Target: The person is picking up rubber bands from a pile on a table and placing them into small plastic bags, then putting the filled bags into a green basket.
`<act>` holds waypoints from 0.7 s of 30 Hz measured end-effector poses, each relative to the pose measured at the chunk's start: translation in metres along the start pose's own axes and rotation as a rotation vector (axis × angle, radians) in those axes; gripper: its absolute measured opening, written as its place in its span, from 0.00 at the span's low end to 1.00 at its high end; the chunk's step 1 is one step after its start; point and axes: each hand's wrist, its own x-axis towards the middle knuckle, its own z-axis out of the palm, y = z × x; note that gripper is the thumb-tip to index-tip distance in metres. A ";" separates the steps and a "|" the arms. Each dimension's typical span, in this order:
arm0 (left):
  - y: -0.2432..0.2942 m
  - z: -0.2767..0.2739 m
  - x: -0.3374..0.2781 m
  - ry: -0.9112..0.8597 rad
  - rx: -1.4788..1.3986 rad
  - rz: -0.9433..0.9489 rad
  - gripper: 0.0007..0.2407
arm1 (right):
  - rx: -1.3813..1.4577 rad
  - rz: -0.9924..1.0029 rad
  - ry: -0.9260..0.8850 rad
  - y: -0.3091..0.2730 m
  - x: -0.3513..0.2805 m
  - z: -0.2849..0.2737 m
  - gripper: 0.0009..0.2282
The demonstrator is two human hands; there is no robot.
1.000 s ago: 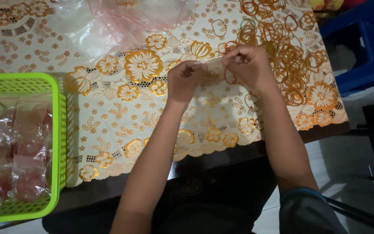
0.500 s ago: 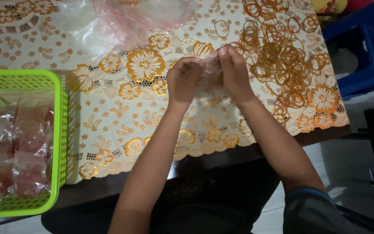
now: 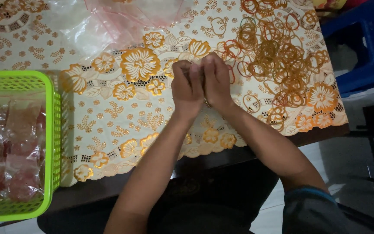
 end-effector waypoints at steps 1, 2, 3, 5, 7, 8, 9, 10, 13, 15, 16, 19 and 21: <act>-0.001 0.001 0.000 -0.008 0.004 -0.019 0.12 | 0.002 -0.006 0.008 0.000 0.000 0.000 0.17; -0.003 0.003 0.001 -0.016 0.007 -0.037 0.12 | 0.005 -0.013 0.016 -0.001 -0.001 0.000 0.18; -0.002 0.004 0.001 -0.014 0.007 -0.039 0.12 | 0.005 -0.012 0.015 -0.001 0.000 0.000 0.18; -0.002 0.007 0.001 -0.038 0.029 -0.064 0.13 | 0.045 -0.032 0.012 0.000 0.001 0.000 0.22; -0.005 0.006 0.002 -0.028 -0.014 -0.039 0.12 | 0.021 -0.012 0.040 0.005 0.001 0.001 0.21; -0.006 0.006 0.003 -0.020 -0.057 -0.012 0.11 | -0.002 0.008 0.070 0.007 0.001 0.002 0.20; -0.011 0.006 0.005 -0.017 -0.058 -0.012 0.11 | -0.001 0.007 0.067 0.006 0.002 -0.002 0.20; -0.016 0.005 0.008 0.001 -0.087 0.011 0.10 | -0.016 0.039 0.078 0.005 0.003 -0.005 0.19; -0.036 0.007 0.019 0.046 -0.107 0.041 0.10 | -0.047 0.071 0.102 -0.008 0.005 -0.009 0.16; -0.035 0.001 0.024 0.070 -0.097 0.049 0.10 | -0.065 0.073 0.118 -0.016 0.008 -0.010 0.15; -0.025 -0.005 0.025 0.066 -0.114 0.018 0.11 | -0.041 0.075 0.114 -0.017 0.010 -0.011 0.13; -0.020 -0.011 0.028 0.097 -0.171 -0.014 0.08 | 0.021 0.066 0.131 -0.011 0.014 -0.014 0.10; -0.024 -0.010 0.029 0.131 -0.213 -0.015 0.06 | 0.056 0.054 0.152 -0.004 0.016 -0.016 0.08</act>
